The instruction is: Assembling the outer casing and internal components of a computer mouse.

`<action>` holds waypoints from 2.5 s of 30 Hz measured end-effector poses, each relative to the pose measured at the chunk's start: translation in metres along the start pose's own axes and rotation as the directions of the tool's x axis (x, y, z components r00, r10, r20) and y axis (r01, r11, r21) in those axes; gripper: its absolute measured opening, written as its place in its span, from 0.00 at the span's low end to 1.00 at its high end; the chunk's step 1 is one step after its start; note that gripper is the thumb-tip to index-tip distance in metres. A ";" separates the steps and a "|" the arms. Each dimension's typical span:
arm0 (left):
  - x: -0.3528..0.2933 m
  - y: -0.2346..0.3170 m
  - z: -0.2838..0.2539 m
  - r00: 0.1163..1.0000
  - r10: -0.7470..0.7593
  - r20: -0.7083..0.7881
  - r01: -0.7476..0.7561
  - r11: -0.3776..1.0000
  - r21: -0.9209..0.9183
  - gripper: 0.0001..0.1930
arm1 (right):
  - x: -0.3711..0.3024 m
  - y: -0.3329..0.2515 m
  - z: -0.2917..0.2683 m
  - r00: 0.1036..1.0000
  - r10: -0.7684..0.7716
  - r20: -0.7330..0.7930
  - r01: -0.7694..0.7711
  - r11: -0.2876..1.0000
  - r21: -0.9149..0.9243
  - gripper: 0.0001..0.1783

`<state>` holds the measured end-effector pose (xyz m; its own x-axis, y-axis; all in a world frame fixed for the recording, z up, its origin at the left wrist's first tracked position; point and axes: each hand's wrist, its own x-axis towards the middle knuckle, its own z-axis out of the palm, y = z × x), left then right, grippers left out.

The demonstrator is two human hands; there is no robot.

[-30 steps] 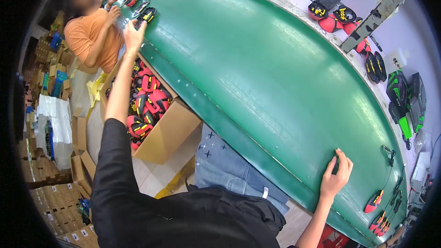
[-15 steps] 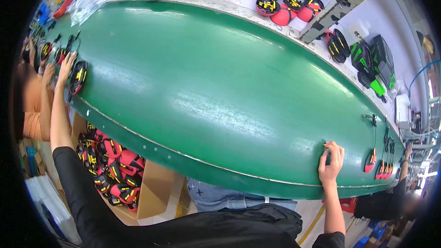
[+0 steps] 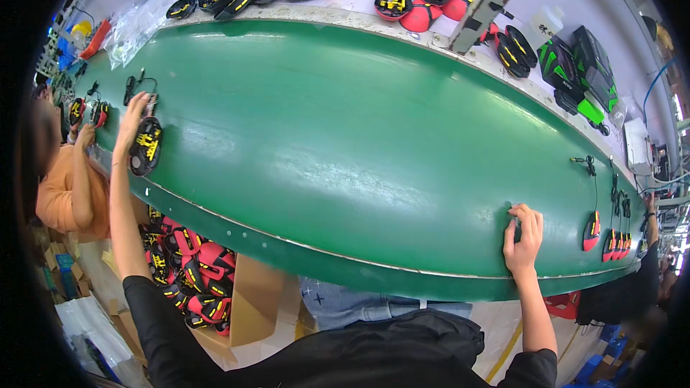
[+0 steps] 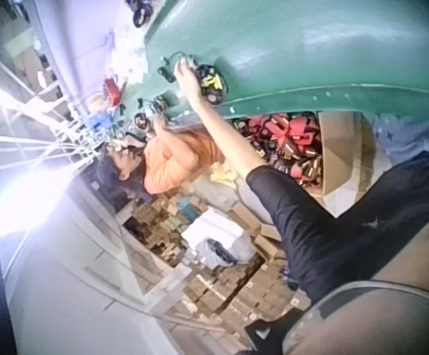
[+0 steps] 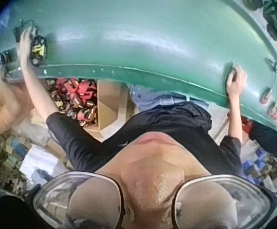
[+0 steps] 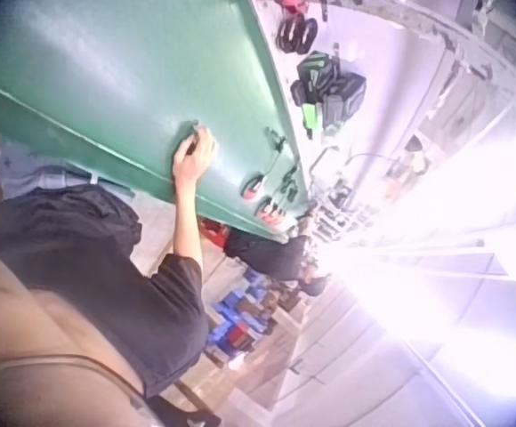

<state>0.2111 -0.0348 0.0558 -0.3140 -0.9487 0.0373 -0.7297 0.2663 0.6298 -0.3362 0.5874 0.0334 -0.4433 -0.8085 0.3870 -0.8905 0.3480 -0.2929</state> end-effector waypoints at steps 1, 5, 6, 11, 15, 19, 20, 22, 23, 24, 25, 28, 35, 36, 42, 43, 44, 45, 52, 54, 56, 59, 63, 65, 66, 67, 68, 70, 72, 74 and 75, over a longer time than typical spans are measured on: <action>-0.007 0.036 0.015 0.997 -0.057 0.046 0.058 0.998 -0.021 0.30 | -0.003 0.002 -0.003 1.000 0.002 -0.010 -0.002 1.000 -0.006 0.14; -0.020 0.063 0.051 0.991 -0.099 0.095 0.090 0.991 0.101 0.32 | 0.000 0.001 0.002 1.000 -0.014 -0.010 0.015 0.999 0.033 0.13; -0.021 0.065 0.061 0.995 -0.048 0.082 0.025 0.965 0.261 0.31 | 0.000 0.001 0.003 1.000 -0.019 -0.007 0.020 0.999 0.047 0.13; -0.034 0.133 0.095 0.995 0.091 0.038 -0.099 0.883 0.458 0.21 | -0.001 0.003 0.002 0.999 -0.016 -0.028 0.018 0.998 0.056 0.12; -0.046 0.170 0.127 0.997 0.065 -0.034 -0.043 0.893 0.448 0.23 | -0.004 0.008 0.003 0.999 -0.004 -0.032 0.006 0.998 0.057 0.12; -0.087 0.218 0.172 0.990 0.061 -0.130 0.005 0.887 0.461 0.31 | -0.003 0.009 0.002 1.000 -0.023 -0.003 0.023 0.998 0.060 0.13; -0.100 0.228 0.185 0.982 0.107 -0.156 -0.026 0.892 0.452 0.32 | -0.003 0.009 0.002 0.999 -0.045 0.001 0.045 0.997 0.067 0.13; -0.128 0.259 0.213 0.969 0.168 -0.181 -0.073 0.894 0.442 0.34 | -0.003 0.008 0.000 0.998 -0.055 -0.035 0.056 0.998 0.034 0.12; -0.142 0.275 0.227 0.969 0.171 -0.176 -0.079 0.896 0.436 0.32 | -0.001 0.004 -0.001 0.997 -0.067 -0.032 0.069 0.997 0.035 0.12; -0.157 0.289 0.238 0.969 0.177 -0.174 -0.092 0.906 0.413 0.32 | 0.003 -0.004 0.000 0.999 -0.003 -0.034 0.007 0.992 0.123 0.11; -0.170 0.300 0.249 0.962 0.201 -0.183 -0.114 0.910 0.399 0.32 | 0.006 -0.016 0.000 0.998 0.062 -0.029 -0.055 0.976 0.210 0.09; -0.206 0.325 0.268 0.954 0.247 -0.169 -0.163 0.903 0.398 0.32 | 0.062 -0.109 -0.002 0.970 -0.228 -0.089 0.243 0.861 0.446 0.11; -0.264 0.316 0.304 0.856 0.407 -0.318 -0.352 0.910 0.218 0.28 | 0.171 -0.366 0.116 0.627 -0.776 0.075 0.604 0.544 0.583 0.18; -0.262 0.316 0.314 0.818 0.466 -0.337 -0.426 0.885 0.188 0.28 | 0.187 -0.395 0.149 0.632 -0.775 0.025 0.639 0.539 0.549 0.26; -0.263 0.312 0.318 0.794 0.432 -0.427 -0.423 0.898 0.121 0.22 | 0.207 -0.461 0.228 0.552 -0.790 0.267 0.615 0.602 0.508 0.37; -0.265 0.312 0.319 0.715 0.486 -0.503 -0.455 0.869 0.193 0.21 | 0.209 -0.449 0.218 0.577 -0.753 0.317 0.558 0.646 0.521 0.38; -0.264 0.312 0.319 0.718 0.471 -0.512 -0.449 0.876 0.175 0.21 | 0.214 -0.436 0.208 0.601 -0.709 0.369 0.497 0.693 0.523 0.39; -0.262 0.316 0.318 0.720 0.433 -0.542 -0.493 0.869 0.040 0.19 | 0.224 -0.419 0.200 0.617 -0.676 0.403 0.412 0.713 0.567 0.39; -0.267 0.319 0.300 0.865 0.358 -0.352 -0.392 0.920 -0.027 0.18 | 0.235 -0.238 0.080 0.533 -0.356 0.767 -0.596 0.485 0.640 0.24; -0.267 0.321 0.298 0.870 0.378 -0.316 -0.392 0.920 0.018 0.21 | 0.226 -0.185 0.053 0.526 -0.283 0.802 -0.726 0.341 0.597 0.21; -0.267 0.318 0.299 0.850 0.395 -0.348 -0.403 0.914 0.053 0.20 | 0.207 -0.140 0.034 0.561 -0.156 0.813 -0.771 0.258 0.582 0.20; -0.276 0.318 0.295 0.878 0.398 -0.265 -0.395 0.916 0.065 0.19 | 0.171 -0.080 0.013 0.610 -0.027 0.792 -0.753 0.291 0.589 0.19; -0.310 0.330 0.287 0.907 0.393 -0.151 -0.395 0.919 0.021 0.18 | 0.130 -0.034 -0.007 0.694 0.116 0.710 -0.683 0.416 0.600 0.15; -0.326 0.335 0.285 0.913 0.399 -0.083 -0.402 0.916 -0.023 0.18 | 0.116 -0.016 -0.011 0.730 0.159 0.665 -0.656 0.438 0.615 0.14; -0.333 0.339 0.283 0.918 0.395 -0.033 -0.397 0.915 -0.070 0.18 | 0.111 -0.005 -0.014 0.723 0.154 0.674 -0.651 0.479 0.589 0.14; -0.338 0.343 0.283 0.922 0.387 -0.002 -0.386 0.919 -0.083 0.18 | 0.108 0.006 -0.016 0.715 0.146 0.684 -0.643 0.521 0.561 0.14; -0.343 0.347 0.283 0.927 0.373 0.045 -0.365 0.923 -0.124 0.19 | 0.107 0.013 -0.019 0.669 0.133 0.731 -0.665 0.546 0.510 0.15; -0.347 0.356 0.287 0.957 0.288 -0.037 -0.291 0.948 -0.128 0.24 | 0.105 0.015 -0.018 0.610 0.173 0.773 -0.690 0.596 0.411 0.13; -0.348 0.359 0.290 0.968 0.246 -0.058 -0.246 0.969 -0.002 0.28 | 0.101 0.012 -0.007 0.688 0.183 0.702 -0.644 0.600 0.474 0.15; -0.345 0.363 0.289 0.974 0.213 -0.082 -0.203 0.972 0.120 0.32 | 0.098 0.013 -0.001 0.759 0.202 0.619 -0.594 0.605 0.531 0.17; -0.340 0.366 0.286 0.987 0.157 -0.032 -0.152 0.981 0.119 0.35 | 0.097 0.012 0.000 0.829 0.249 0.501 -0.494 0.747 0.446 0.19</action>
<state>-0.1229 0.4345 0.0514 -0.4054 -0.9000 0.1602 -0.7401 0.4260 0.5203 -0.3902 0.5130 0.0671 -0.5384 -0.8210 -0.1899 -0.4007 0.4477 -0.7994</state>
